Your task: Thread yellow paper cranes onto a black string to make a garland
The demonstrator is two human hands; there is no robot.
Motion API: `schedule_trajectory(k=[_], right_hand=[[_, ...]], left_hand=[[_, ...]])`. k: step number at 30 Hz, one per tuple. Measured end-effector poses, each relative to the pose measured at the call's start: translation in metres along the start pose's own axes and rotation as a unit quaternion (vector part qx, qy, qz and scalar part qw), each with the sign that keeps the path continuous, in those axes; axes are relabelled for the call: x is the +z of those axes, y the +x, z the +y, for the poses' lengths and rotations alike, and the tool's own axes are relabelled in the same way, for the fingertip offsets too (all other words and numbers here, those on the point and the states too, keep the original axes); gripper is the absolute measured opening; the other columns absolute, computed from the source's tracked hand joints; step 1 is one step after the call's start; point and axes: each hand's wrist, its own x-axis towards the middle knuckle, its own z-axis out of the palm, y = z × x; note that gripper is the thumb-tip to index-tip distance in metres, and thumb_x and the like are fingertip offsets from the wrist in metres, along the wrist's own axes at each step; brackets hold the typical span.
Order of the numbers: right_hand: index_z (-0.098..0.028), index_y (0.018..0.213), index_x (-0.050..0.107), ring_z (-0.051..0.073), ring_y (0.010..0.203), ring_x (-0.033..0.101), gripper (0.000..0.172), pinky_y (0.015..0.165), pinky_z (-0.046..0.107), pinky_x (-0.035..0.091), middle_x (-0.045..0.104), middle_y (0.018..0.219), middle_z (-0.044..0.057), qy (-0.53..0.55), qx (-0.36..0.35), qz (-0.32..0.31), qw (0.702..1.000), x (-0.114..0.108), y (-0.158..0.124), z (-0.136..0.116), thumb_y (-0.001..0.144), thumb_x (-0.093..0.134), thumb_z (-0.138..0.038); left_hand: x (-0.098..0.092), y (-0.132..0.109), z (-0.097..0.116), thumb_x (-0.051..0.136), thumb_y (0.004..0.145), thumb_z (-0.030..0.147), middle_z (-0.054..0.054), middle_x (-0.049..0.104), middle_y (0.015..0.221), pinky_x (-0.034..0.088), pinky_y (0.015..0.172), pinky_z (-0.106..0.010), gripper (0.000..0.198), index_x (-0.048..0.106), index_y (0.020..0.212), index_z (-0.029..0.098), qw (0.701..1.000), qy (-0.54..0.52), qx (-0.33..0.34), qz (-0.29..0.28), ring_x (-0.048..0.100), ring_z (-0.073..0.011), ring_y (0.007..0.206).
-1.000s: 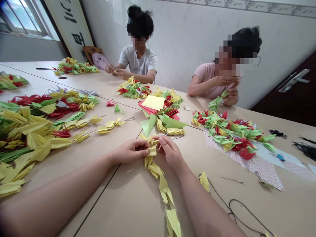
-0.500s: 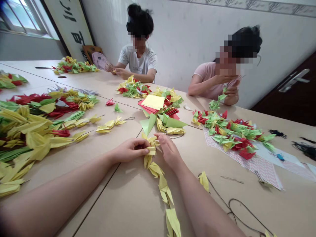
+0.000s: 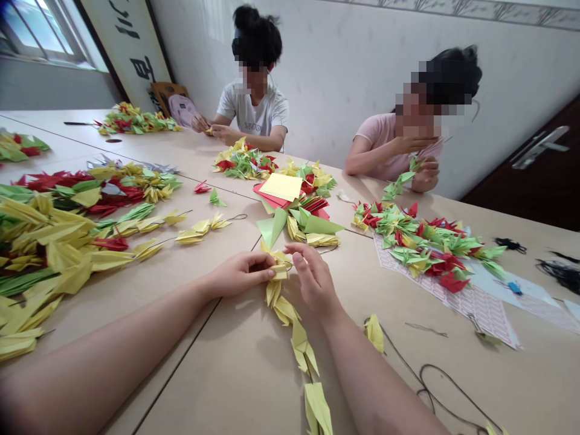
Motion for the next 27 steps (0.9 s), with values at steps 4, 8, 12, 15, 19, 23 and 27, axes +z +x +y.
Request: schedule_trajectory(k=[4,8,12,15,19,23,27], right_hand=[[-0.021,0.103,0.058,0.020,0.105,0.049,0.033,0.092,0.035,0.035,0.059,0.107,0.005,-0.026,-0.005,-0.003,1.000,0.000,0.001,0.000,0.088,0.034,-0.039],[-0.022,0.100,0.057,0.020,0.100,0.053,0.032,0.091,0.037,0.036,0.062,0.099,0.004,-0.033,-0.006,0.020,0.999,0.000,0.001,0.003,0.088,0.033,-0.040],[-0.022,0.100,0.057,0.020,0.100,0.053,0.033,0.091,0.038,0.036,0.063,0.099,0.005,-0.039,0.027,0.024,0.999,0.001,0.003,0.008,0.088,0.033,-0.041],[-0.022,0.099,0.058,0.020,0.100,0.053,0.033,0.090,0.038,0.037,0.062,0.101,0.005,-0.045,0.018,0.025,0.999,0.000,0.003,0.007,0.088,0.034,-0.041],[-0.020,0.090,0.061,0.020,0.093,0.054,0.027,0.085,0.035,0.039,0.063,0.092,0.005,-0.084,-0.033,0.040,0.995,-0.001,0.002,0.000,0.086,0.039,-0.036],[-0.020,0.087,0.062,0.019,0.090,0.054,0.024,0.082,0.034,0.040,0.062,0.089,0.005,-0.113,-0.069,0.042,0.990,-0.001,-0.001,-0.008,0.085,0.041,-0.032],[-0.020,0.094,0.061,0.014,0.066,0.053,0.027,0.064,0.028,0.043,0.057,0.069,0.001,-0.036,0.012,-0.023,0.999,0.001,-0.002,-0.006,0.085,0.041,-0.035]], left_hand=[[0.001,0.000,0.000,0.047,0.078,0.035,0.003,0.050,0.067,0.036,0.058,-0.020,0.021,0.054,0.075,0.016,1.000,0.010,0.000,0.000,0.045,-0.0095,0.063],[0.000,0.001,0.001,0.048,0.078,0.035,0.003,0.051,0.066,0.036,0.058,-0.020,0.021,0.054,0.074,0.016,1.000,0.018,-0.003,0.003,0.046,-0.0096,0.062],[0.000,0.000,0.002,0.048,0.078,0.036,0.003,0.052,0.067,0.036,0.057,-0.020,0.021,0.055,0.076,0.016,1.000,0.019,-0.006,-0.001,0.046,-0.0096,0.062],[0.000,0.000,0.002,0.047,0.078,0.037,0.003,0.051,0.066,0.036,0.057,-0.020,0.022,0.055,0.076,0.016,1.000,0.019,-0.009,0.000,0.046,-0.0098,0.062],[0.001,0.001,-0.002,0.047,0.079,0.038,0.002,0.051,0.067,0.037,0.058,-0.021,0.024,0.055,0.078,0.016,1.000,0.002,-0.017,0.009,0.046,-0.0104,0.063],[0.001,0.002,-0.003,0.047,0.079,0.038,0.002,0.051,0.069,0.037,0.060,-0.022,0.024,0.055,0.080,0.015,0.999,-0.037,-0.022,0.024,0.045,-0.0102,0.064],[0.001,0.002,-0.003,0.048,0.079,0.037,0.002,0.049,0.069,0.037,0.061,-0.022,0.024,0.053,0.080,0.014,0.995,-0.099,-0.020,0.024,0.046,-0.0101,0.065]])
